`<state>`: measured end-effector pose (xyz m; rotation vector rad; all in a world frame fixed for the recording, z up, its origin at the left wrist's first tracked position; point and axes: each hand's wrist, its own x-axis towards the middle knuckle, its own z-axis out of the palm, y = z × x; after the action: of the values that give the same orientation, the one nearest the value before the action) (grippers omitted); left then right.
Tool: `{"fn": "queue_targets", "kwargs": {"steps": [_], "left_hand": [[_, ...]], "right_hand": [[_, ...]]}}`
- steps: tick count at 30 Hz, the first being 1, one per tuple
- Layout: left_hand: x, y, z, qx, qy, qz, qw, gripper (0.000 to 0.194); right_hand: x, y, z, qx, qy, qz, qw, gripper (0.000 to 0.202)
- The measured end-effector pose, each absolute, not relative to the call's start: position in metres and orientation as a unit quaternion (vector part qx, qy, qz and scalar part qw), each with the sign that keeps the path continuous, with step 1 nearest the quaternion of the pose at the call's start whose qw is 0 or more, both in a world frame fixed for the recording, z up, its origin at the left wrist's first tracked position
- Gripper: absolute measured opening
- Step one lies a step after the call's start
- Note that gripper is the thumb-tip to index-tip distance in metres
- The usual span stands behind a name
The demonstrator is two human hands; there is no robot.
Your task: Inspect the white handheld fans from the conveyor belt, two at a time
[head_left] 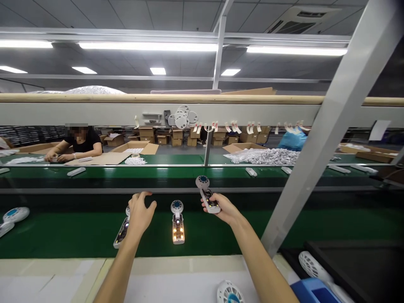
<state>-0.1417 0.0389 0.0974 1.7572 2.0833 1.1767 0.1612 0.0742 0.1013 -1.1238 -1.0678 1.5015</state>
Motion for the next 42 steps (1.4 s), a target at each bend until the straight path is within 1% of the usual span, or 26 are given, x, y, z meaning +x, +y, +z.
{"fn": "queue_targets", "kwargs": {"steps": [5,7,10,13,19,28,32,34,38,42], "left_hand": [[-0.131,0.024,0.113,0.598,0.674,0.425,0.086,0.033],[-0.128,0.019,0.118,0.604,0.662,0.435,0.092,0.034],[-0.123,0.010,0.126,0.617,0.630,0.458,0.111,0.033],[-0.118,0.003,0.132,0.629,0.603,0.473,0.132,0.032],[-0.113,-0.002,0.135,0.641,0.596,0.461,0.146,0.031],[-0.109,-0.006,0.136,0.646,0.594,0.452,0.158,0.027],[-0.107,-0.011,0.140,0.652,0.588,0.452,0.160,0.027],[-0.106,-0.013,0.141,0.652,0.589,0.450,0.162,0.026],[-0.106,-0.016,0.144,0.654,0.579,0.461,0.159,0.026],[-0.106,-0.016,0.145,0.654,0.573,0.467,0.159,0.026]], "right_hand": [[0.148,0.042,0.138,-0.383,-0.442,0.598,0.548,0.052],[0.143,0.024,0.153,-0.361,-0.456,0.587,0.563,0.062],[0.137,0.000,0.170,-0.325,-0.490,0.563,0.580,0.071],[0.132,-0.015,0.179,-0.292,-0.518,0.550,0.586,0.073],[0.130,-0.022,0.180,-0.255,-0.545,0.558,0.572,0.073],[0.120,-0.032,0.181,-0.247,-0.509,0.555,0.610,0.072],[0.116,-0.034,0.181,-0.250,-0.506,0.564,0.602,0.070],[0.116,-0.036,0.182,-0.254,-0.505,0.581,0.585,0.074],[0.115,-0.039,0.183,-0.262,-0.502,0.612,0.552,0.088],[0.109,-0.043,0.184,-0.286,-0.507,0.599,0.549,0.091]]}}
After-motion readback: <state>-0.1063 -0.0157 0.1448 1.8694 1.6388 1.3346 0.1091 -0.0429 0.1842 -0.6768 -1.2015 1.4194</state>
